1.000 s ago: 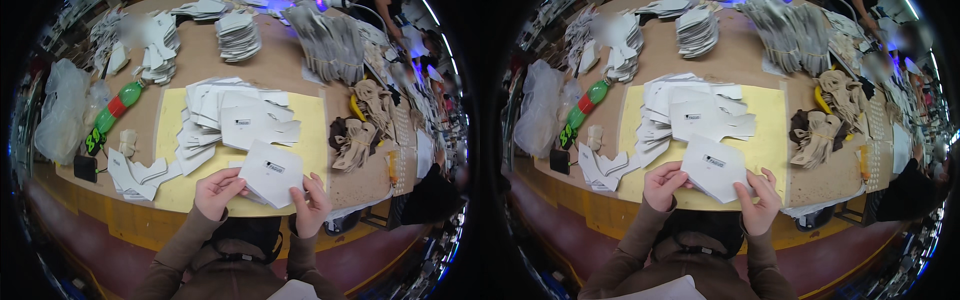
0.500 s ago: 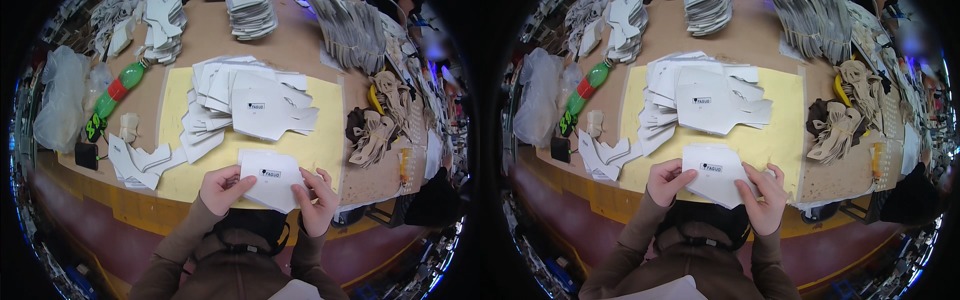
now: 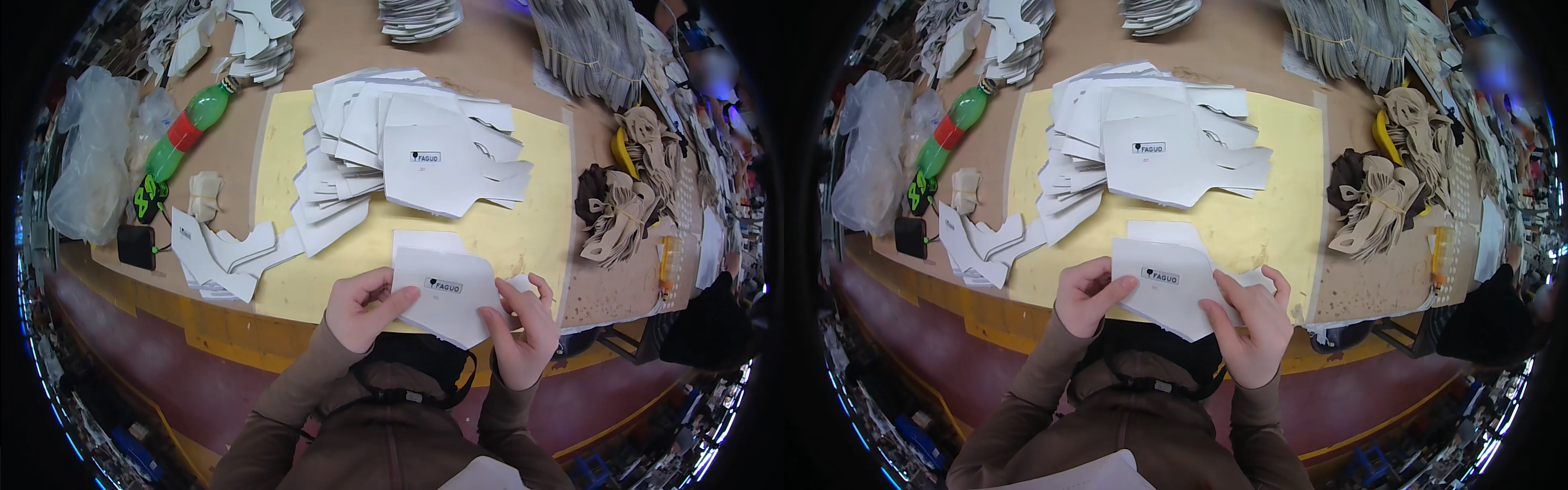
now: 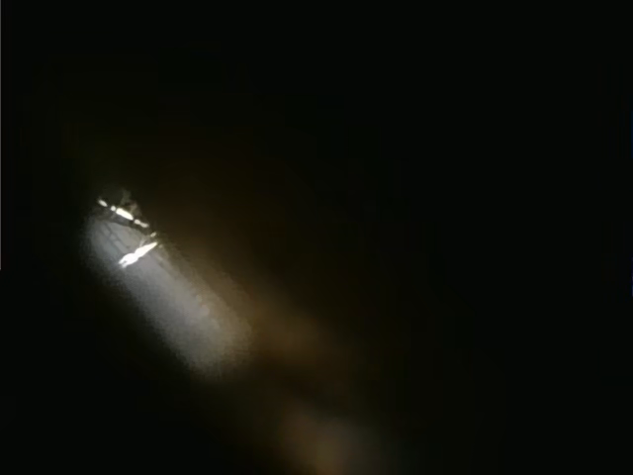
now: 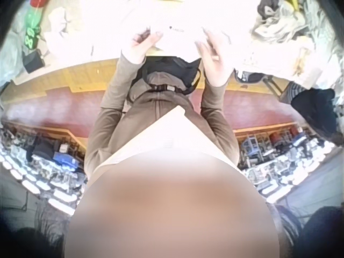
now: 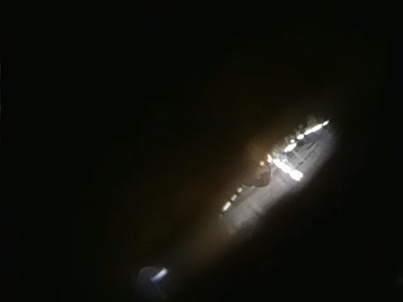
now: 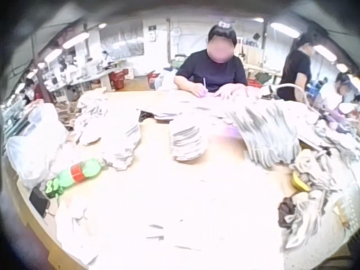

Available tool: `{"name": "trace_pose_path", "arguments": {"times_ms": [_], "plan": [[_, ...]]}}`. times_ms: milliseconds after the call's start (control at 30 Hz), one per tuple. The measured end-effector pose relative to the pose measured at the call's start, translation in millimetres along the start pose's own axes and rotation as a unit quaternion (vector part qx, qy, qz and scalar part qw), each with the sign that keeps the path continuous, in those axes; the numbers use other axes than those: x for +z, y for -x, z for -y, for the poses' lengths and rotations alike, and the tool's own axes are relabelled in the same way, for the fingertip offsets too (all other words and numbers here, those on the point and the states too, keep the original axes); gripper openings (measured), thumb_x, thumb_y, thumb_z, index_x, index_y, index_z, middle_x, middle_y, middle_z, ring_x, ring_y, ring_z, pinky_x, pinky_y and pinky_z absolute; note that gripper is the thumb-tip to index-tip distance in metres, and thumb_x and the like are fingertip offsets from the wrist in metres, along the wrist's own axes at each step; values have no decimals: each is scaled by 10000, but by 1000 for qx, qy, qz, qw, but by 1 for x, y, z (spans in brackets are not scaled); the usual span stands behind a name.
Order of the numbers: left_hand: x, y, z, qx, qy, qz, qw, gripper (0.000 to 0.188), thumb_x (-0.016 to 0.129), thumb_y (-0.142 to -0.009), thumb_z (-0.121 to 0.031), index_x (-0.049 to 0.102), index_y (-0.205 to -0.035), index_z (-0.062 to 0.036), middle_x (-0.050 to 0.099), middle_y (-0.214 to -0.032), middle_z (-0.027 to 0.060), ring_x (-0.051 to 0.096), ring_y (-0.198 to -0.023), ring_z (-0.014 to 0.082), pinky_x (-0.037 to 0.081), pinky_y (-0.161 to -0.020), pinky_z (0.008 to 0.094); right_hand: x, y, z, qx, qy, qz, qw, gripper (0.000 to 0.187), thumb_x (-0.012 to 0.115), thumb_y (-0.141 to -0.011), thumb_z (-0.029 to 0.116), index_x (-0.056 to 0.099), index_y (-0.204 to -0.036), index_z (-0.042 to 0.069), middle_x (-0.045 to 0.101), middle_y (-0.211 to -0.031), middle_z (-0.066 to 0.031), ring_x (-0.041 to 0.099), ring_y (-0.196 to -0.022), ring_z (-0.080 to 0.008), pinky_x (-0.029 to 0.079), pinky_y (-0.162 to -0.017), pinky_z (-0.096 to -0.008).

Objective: The person repeatedly picks white paper cutouts from a stack, peels a small adhesive strip, and presses it onto each cutout. They place the finished pieces into a growing pile on the table. The process is repeated continuously throughout the clip.

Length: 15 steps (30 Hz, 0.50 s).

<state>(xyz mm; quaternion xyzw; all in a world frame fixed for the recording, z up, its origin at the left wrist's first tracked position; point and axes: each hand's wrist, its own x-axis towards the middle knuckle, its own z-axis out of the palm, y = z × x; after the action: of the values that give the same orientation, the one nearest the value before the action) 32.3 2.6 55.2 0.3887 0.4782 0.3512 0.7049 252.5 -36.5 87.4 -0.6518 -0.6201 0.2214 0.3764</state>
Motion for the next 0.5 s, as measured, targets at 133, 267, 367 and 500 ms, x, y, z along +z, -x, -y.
{"name": "trace_pose_path", "arguments": {"times_ms": [133,267,367,500], "plan": [[1,4,-7,39,-20,-2,999,200,695,-972,-124,708,-1042,63,683,-810,25,556,-747,54,472,-702,238,-1,4,3,-17,-8,-15,1000,336,828,-740,6,746,-1066,11,633,-727,-39,587,-634,-167,385,-1082,-481],[2,4,-11,48,-9,3,999,204,694,-972,-126,710,-1047,62,701,-833,40,578,-764,63,484,-721,242,0,5,3,-12,-5,-22,1000,342,826,-740,7,744,-1072,3,632,-724,-39,590,-637,-166,383,-1085,-483],[3,2,-11,47,-16,4,999,210,693,-974,-131,709,-1053,63,704,-840,44,579,-767,63,485,-721,242,-1,5,3,-10,-9,-20,1000,341,823,-744,7,741,-1075,-4,630,-722,-40,590,-637,-168,385,-1080,-480],[3,2,-9,35,-6,7,999,213,692,-976,-135,707,-1058,61,693,-828,37,572,-759,59,480,-713,238,-2,4,4,-1,-9,-12,1000,342,821,-749,14,739,-1080,-10,629,-721,-46,586,-635,-170,388,-1074,-472]]}}
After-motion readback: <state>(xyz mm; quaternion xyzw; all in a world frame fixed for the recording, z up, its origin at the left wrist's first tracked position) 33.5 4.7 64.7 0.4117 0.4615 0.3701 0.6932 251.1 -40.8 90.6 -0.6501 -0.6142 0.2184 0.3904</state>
